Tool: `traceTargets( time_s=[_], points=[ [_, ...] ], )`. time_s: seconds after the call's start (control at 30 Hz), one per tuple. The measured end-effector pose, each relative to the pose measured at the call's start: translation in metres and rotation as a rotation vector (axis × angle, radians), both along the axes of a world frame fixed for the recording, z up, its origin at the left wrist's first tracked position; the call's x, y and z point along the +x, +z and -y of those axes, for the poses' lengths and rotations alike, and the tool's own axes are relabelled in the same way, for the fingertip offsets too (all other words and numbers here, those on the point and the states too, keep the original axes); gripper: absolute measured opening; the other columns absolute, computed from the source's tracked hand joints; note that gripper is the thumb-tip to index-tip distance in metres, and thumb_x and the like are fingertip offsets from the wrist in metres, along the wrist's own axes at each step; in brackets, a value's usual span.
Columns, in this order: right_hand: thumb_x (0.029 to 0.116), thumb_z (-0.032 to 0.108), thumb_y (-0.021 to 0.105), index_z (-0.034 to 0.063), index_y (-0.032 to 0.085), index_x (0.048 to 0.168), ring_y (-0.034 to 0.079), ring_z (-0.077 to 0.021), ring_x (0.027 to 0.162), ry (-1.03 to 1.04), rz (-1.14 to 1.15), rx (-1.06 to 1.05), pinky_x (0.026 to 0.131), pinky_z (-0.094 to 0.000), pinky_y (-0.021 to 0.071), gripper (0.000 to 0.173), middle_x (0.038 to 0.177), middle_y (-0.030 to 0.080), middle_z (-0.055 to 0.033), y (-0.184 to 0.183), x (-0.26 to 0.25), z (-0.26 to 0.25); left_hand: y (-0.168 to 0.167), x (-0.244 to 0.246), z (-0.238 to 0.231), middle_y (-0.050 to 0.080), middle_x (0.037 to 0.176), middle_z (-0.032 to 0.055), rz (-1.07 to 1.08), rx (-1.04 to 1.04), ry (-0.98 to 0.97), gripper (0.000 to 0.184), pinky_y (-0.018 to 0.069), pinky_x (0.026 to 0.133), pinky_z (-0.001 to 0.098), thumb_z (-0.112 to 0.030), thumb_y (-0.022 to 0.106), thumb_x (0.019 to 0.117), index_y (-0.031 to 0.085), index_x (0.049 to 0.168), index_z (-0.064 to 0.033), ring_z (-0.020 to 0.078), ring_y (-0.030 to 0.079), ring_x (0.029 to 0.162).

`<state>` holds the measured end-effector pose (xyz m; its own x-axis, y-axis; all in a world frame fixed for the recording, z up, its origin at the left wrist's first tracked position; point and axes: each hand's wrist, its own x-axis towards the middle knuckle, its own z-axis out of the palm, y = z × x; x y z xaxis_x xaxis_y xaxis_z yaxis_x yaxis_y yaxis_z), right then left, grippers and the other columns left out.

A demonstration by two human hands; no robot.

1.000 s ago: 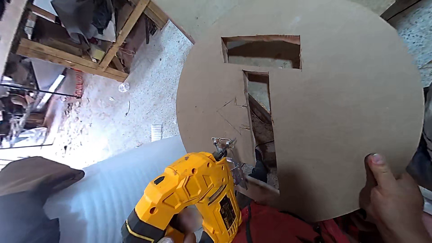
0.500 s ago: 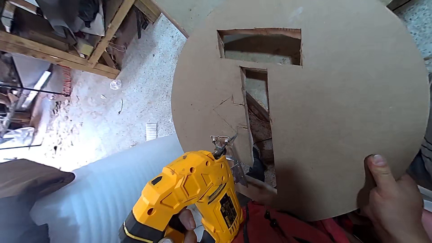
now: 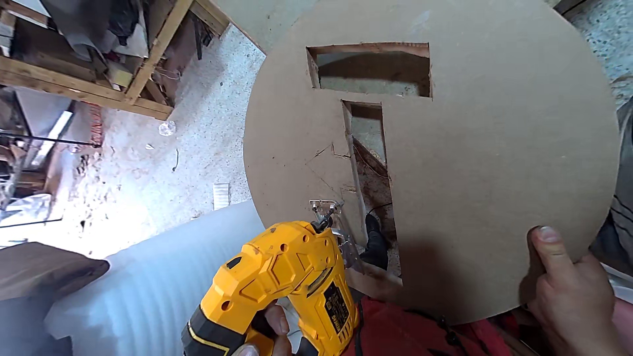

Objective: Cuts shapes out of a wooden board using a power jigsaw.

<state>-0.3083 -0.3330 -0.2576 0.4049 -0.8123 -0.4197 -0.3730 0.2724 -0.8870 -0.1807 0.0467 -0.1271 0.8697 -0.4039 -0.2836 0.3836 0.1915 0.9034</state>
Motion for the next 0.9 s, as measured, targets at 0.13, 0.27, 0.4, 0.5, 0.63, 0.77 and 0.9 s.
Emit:
traceTargets(
  time_s=[0.13,0.27,0.4,0.5,0.63,0.77,0.9],
  points=[
    [0.0934,0.058,0.067,0.0168,0.062,0.115,0.071,-0.0027,0.085,-0.006,0.003,0.008,0.078,-0.0249,0.0625,0.047,0.092,0.071,0.0085,-0.001,0.001,0.000,0.002,0.001,0.005,0.069,0.113,0.0226,0.004,-0.001,0.015,0.032,0.0613,0.062,0.0352,-0.014,0.064,0.0977,0.061,0.126,0.0011,0.0247,0.071,0.075],
    [0.0930,0.060,0.067,0.0170,0.062,0.115,0.072,-0.0034,0.084,0.000,0.006,0.009,0.078,-0.0253,0.0628,0.048,0.091,0.071,0.0083,-0.001,0.001,0.001,0.007,0.000,0.011,0.070,0.111,0.0213,0.002,0.049,0.058,0.032,0.0611,0.060,0.0351,-0.017,0.065,0.0976,0.062,0.125,0.0003,0.0237,0.071,0.074],
    [0.0948,0.057,0.066,0.0155,0.062,0.118,0.072,-0.0038,0.087,0.007,0.021,0.021,0.080,-0.0258,0.0627,0.048,0.095,0.071,0.0072,-0.001,0.000,0.002,0.012,0.001,0.023,0.069,0.110,0.0213,-0.003,0.070,0.089,0.030,0.0616,0.059,0.0352,-0.015,0.066,0.0967,0.062,0.122,-0.0004,0.0241,0.071,0.074],
    [0.0954,0.055,0.066,0.0157,0.061,0.119,0.072,-0.0033,0.088,0.010,0.036,0.022,0.081,-0.0253,0.0627,0.046,0.095,0.072,0.0079,0.000,0.001,0.002,0.025,0.004,0.046,0.071,0.107,0.0205,-0.008,0.152,0.126,0.029,0.0610,0.057,0.0339,-0.015,0.068,0.0950,0.064,0.120,-0.0011,0.0230,0.072,0.072],
    [0.0961,0.051,0.067,0.0136,0.061,0.120,0.072,-0.0047,0.090,0.003,0.067,0.014,0.082,-0.0255,0.0628,0.045,0.097,0.072,0.0062,-0.001,-0.001,0.002,0.045,0.017,0.069,0.071,0.106,0.0168,-0.052,0.287,0.057,0.030,0.0585,0.053,0.0335,-0.018,0.064,0.0983,0.062,0.123,-0.0012,0.0199,0.068,0.066],
    [0.0978,0.046,0.067,0.0134,0.061,0.121,0.072,-0.0051,0.092,0.022,0.127,0.008,0.085,-0.0259,0.0623,0.041,0.100,0.073,0.0064,-0.004,-0.001,0.001,0.051,0.036,0.087,0.070,0.101,0.0191,-0.111,0.398,0.004,0.030,0.0594,0.052,0.0348,-0.015,0.056,0.1018,0.058,0.125,0.0030,0.0212,0.067,0.061],
    [0.0961,0.048,0.069,0.0136,0.061,0.119,0.072,-0.0061,0.091,0.016,0.155,0.000,0.084,-0.0262,0.0628,0.042,0.099,0.073,0.0059,-0.010,-0.002,0.000,0.034,0.037,0.093,0.071,0.098,0.0214,-0.109,0.426,0.024,0.032,0.0593,0.050,0.0347,-0.016,0.060,0.0997,0.059,0.123,0.0055,0.0220,0.066,0.058]
  ],
)
